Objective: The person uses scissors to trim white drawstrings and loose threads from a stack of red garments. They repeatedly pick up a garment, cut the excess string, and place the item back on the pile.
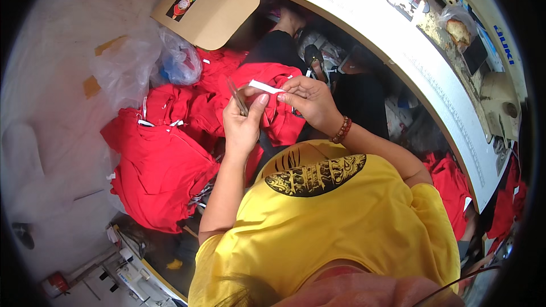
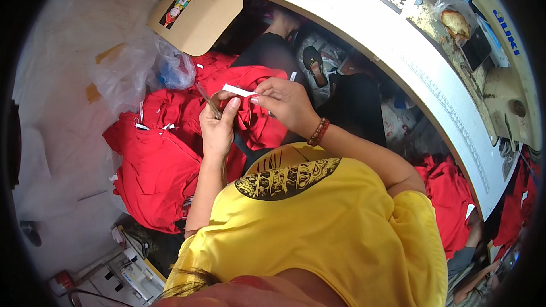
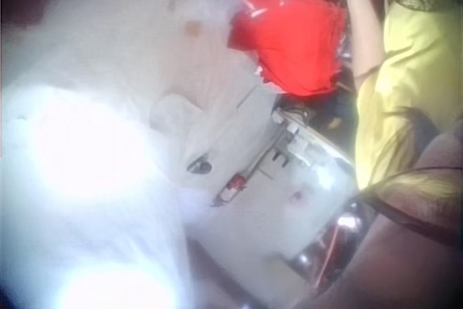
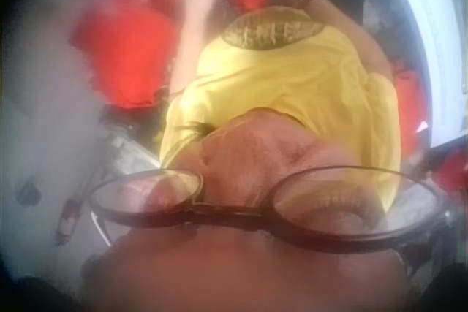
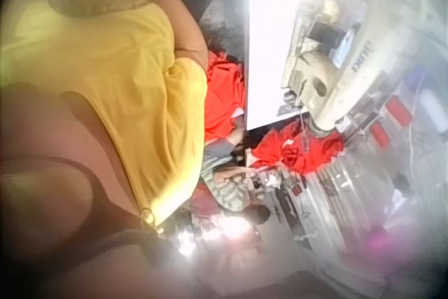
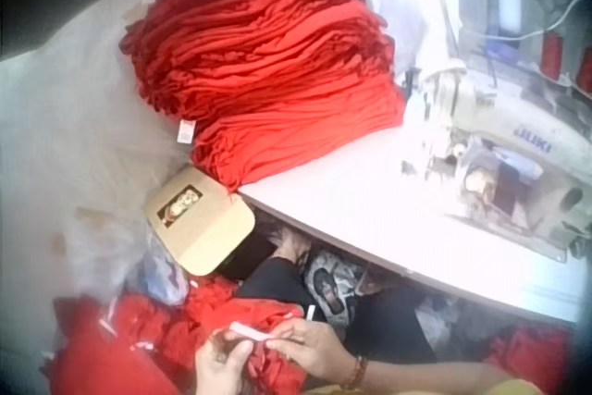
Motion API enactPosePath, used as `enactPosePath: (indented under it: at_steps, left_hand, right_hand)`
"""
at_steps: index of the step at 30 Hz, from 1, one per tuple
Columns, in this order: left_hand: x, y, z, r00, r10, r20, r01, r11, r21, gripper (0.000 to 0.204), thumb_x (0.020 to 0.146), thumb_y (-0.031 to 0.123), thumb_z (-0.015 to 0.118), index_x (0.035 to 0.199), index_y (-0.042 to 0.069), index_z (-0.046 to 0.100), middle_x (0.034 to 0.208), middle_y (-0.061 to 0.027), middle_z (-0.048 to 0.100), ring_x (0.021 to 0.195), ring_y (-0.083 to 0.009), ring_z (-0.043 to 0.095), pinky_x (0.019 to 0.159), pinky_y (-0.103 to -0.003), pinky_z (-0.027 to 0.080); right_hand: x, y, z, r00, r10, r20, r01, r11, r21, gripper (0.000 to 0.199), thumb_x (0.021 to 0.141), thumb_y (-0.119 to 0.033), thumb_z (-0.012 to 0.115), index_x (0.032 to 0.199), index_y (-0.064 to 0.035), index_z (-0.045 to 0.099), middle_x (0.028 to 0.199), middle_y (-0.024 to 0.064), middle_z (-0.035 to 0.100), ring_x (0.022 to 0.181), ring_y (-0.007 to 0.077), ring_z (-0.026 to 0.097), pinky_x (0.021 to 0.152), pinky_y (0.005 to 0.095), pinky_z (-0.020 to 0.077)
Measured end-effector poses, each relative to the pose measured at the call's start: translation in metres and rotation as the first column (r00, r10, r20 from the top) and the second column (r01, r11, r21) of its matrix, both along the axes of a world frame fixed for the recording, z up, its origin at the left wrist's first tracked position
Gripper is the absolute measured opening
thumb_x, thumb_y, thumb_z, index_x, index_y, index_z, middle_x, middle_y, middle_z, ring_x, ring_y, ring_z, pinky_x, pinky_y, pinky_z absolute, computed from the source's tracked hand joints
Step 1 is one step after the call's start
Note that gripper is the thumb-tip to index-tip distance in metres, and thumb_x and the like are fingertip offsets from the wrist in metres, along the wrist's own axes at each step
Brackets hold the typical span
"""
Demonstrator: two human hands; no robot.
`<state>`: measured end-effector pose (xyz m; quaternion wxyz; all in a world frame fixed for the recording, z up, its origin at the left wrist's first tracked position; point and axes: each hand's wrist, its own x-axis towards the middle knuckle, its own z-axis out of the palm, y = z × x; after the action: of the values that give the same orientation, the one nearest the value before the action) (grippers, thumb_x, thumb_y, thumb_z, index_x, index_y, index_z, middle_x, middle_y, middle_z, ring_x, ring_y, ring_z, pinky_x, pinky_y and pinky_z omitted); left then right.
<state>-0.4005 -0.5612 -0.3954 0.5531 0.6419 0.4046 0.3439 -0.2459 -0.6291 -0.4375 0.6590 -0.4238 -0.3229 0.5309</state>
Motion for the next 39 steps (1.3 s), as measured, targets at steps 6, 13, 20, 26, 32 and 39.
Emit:
enactPosePath:
  at_steps: [6, 13, 20, 26, 32, 39]
  left_hand:
    - [0.012, -0.006, 0.012, 0.988, -0.155, 0.013, 0.155, 0.985, -0.072, 0.019, 0.086, 0.007, 0.063, 0.102, -0.002, 0.064, 0.096, -0.0074, 0.067, 0.088, -0.0123, 0.061, 0.082, -0.027, 0.047]
    - [-0.009, -0.012, 0.007, 0.967, -0.127, -0.22, 0.13, 0.991, 0.0, 0.012, 0.088, 0.011, 0.062, 0.087, -0.001, 0.063, 0.07, 0.0, 0.058, 0.062, -0.0055, 0.049, 0.057, -0.022, 0.039]
    - [-0.011, -0.018, 0.009, 0.947, -0.203, -0.25, 0.223, 0.973, 0.058, 0.009, 0.089, 0.008, 0.06, 0.089, -0.001, 0.063, 0.075, 0.0022, 0.056, 0.067, -0.0041, 0.046, 0.061, -0.02, 0.037]
    - [-0.003, -0.016, 0.038, 0.878, -0.367, -0.308, 0.433, 0.882, 0.184, 0.005, 0.08, -0.001, 0.063, 0.085, -0.002, 0.065, 0.081, -0.0097, 0.063, 0.074, -0.0147, 0.06, 0.066, -0.026, 0.047]
    - [0.006, -0.007, 0.036, 0.986, -0.07, -0.15, 0.095, 0.981, 0.168, 0.008, 0.078, -0.001, 0.066, 0.086, -0.001, 0.066, 0.078, -0.0061, 0.062, 0.077, -0.0134, 0.06, 0.069, -0.025, 0.046]
    - [-0.008, -0.009, 0.012, 0.996, 0.018, -0.083, 0.024, 0.88, 0.474, 0.012, 0.072, -0.003, 0.071, 0.082, 0.001, 0.067, 0.093, -0.0105, 0.061, 0.08, -0.0175, 0.06, 0.07, -0.025, 0.046]
  right_hand:
    - [-0.001, -0.003, 0.006, 0.996, -0.005, -0.084, 0.007, 0.999, 0.032, 0.007, 0.083, 0.003, 0.062, 0.088, 0.0026, 0.059, 0.084, 0.0051, 0.063, 0.079, 0.0078, 0.06, 0.069, 0.0204, 0.0488]
    - [0.024, -0.035, -0.018, 0.992, 0.083, 0.096, -0.084, 0.996, -0.001, 0.01, 0.089, -0.005, 0.058, 0.099, -0.0014, 0.06, 0.093, 0.0032, 0.064, 0.09, 0.0076, 0.058, 0.082, 0.0247, 0.0469]
    - [0.042, -0.017, -0.073, 0.997, -0.014, -0.076, -0.037, 0.773, -0.633, 0.022, 0.087, -0.023, 0.064, 0.093, -0.0011, 0.062, 0.089, 0.0039, 0.063, 0.08, 0.0083, 0.054, 0.074, 0.0255, 0.0443]
    - [0.017, 0.011, -0.032, 0.982, -0.111, 0.152, 0.131, 0.983, -0.128, 0.013, 0.086, -0.012, 0.066, 0.092, -0.0011, 0.06, 0.081, -0.0023, 0.06, 0.072, 0.0032, 0.052, 0.065, 0.0195, 0.0425]
    - [0.018, 0.005, 0.041, 0.752, -0.162, 0.639, -0.003, 0.969, 0.248, 0.017, 0.08, -0.007, 0.064, 0.095, 0.001, 0.067, 0.086, 0.014, 0.066, 0.076, 0.0228, 0.065, 0.066, 0.0289, 0.0506]
    - [0.004, -0.004, 0.04, 0.878, -0.082, 0.472, 0.021, 0.991, 0.133, 0.016, 0.083, -0.007, 0.063, 0.097, 0.0001, 0.067, 0.083, 0.0143, 0.067, 0.072, 0.0186, 0.067, 0.065, 0.0265, 0.0516]
